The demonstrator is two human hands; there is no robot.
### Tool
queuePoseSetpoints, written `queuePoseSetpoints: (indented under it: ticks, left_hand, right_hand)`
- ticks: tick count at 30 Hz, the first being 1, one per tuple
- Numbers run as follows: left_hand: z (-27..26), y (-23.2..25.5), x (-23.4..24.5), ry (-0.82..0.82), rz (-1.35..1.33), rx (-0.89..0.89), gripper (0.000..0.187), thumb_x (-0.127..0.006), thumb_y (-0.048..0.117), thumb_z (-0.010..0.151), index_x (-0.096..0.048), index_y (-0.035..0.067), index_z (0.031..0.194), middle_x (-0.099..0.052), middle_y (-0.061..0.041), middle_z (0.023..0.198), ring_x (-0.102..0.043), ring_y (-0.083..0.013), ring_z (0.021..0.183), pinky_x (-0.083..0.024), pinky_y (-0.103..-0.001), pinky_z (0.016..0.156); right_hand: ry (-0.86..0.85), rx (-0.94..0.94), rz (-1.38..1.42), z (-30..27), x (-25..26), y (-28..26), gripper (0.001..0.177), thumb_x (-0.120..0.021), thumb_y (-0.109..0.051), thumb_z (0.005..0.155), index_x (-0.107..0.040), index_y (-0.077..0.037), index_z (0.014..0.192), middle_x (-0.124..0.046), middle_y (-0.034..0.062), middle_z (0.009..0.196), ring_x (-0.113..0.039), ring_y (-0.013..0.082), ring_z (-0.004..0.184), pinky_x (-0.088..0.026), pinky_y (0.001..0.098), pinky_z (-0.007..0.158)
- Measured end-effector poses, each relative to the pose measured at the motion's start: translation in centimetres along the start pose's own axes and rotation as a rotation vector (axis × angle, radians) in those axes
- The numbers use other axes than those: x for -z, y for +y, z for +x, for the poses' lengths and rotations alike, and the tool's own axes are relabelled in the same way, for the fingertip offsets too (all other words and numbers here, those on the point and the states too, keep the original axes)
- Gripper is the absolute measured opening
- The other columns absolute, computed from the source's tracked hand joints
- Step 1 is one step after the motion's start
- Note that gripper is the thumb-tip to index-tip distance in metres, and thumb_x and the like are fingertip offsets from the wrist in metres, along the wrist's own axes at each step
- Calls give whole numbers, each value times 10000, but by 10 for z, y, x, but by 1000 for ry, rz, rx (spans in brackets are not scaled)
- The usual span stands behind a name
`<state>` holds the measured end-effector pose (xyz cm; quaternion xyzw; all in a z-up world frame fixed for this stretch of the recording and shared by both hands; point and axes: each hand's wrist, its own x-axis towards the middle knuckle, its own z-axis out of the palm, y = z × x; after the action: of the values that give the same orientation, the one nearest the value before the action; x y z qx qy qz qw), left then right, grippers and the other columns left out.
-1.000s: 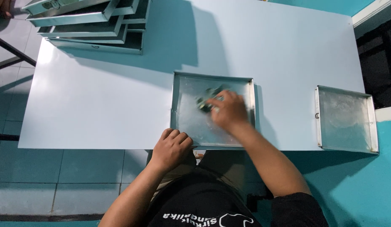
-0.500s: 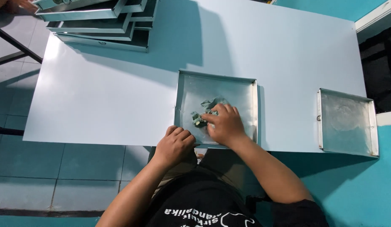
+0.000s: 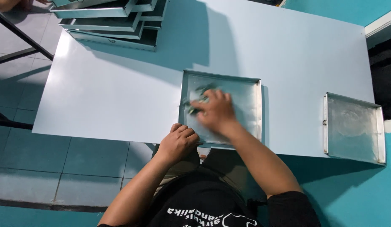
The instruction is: The person wipes the inside and outside surfaces of a metal tray with a cloth, then sets it aside and repeats the process on a second tray. The person uses a cloth to clean the trays on a white table.
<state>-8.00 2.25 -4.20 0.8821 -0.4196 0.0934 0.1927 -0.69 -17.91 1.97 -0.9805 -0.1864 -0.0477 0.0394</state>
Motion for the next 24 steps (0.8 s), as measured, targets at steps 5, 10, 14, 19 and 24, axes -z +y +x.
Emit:
queuePoseSetpoints:
  ticks: [5, 10, 14, 19, 24]
  left_hand:
    - [3, 6, 13, -4, 105, 8, 134, -655, 260, 973, -721, 150, 935, -726, -90, 891, -698, -260, 937, -453, -414, 887]
    - [1, 1, 8, -6, -44, -9, 164, -643, 252, 991, -716, 133, 905, -723, -83, 859, -694, -280, 918, -456, -415, 896]
    - [-6, -4, -11, -2, 42, -27, 153, -642, 266, 999, -727, 163, 923, -726, -62, 883, -691, -240, 925, -452, -397, 886]
    - [-3, -3, -6, 194, 52, -43, 132, -669, 263, 960, -698, 198, 849, -644, -16, 783, -612, -216, 780, -415, -369, 815]
    - [-13, -1, -24, 389, 108, -5, 119, -669, 281, 928, -680, 201, 841, -575, -35, 797, -564, -230, 779, -409, -406, 845]
  right_hand:
    - [89, 253, 55, -1, -2, -23, 158, -706, -509, 798, -788, -394, 870, -645, -4, 1087, -632, 295, 996, -467, 452, 838]
    - [28, -6, 2, 35, -3, -16, 128, -727, -426, 841, -790, -313, 844, -663, -9, 1023, -637, 261, 980, -479, 456, 841]
    - [233, -44, -1, 39, -43, -1, 124, -760, -423, 745, -775, -334, 830, -623, -25, 1000, -619, 261, 967, -469, 454, 816]
    - [164, 249, 78, 12, -24, -9, 211, -656, -497, 837, -766, -316, 842, -625, -6, 1064, -609, 285, 996, -452, 474, 840]
    - [62, 349, 176, -4, -21, -18, 178, -696, -518, 826, -763, -357, 793, -624, -44, 1079, -602, 270, 1026, -441, 445, 873]
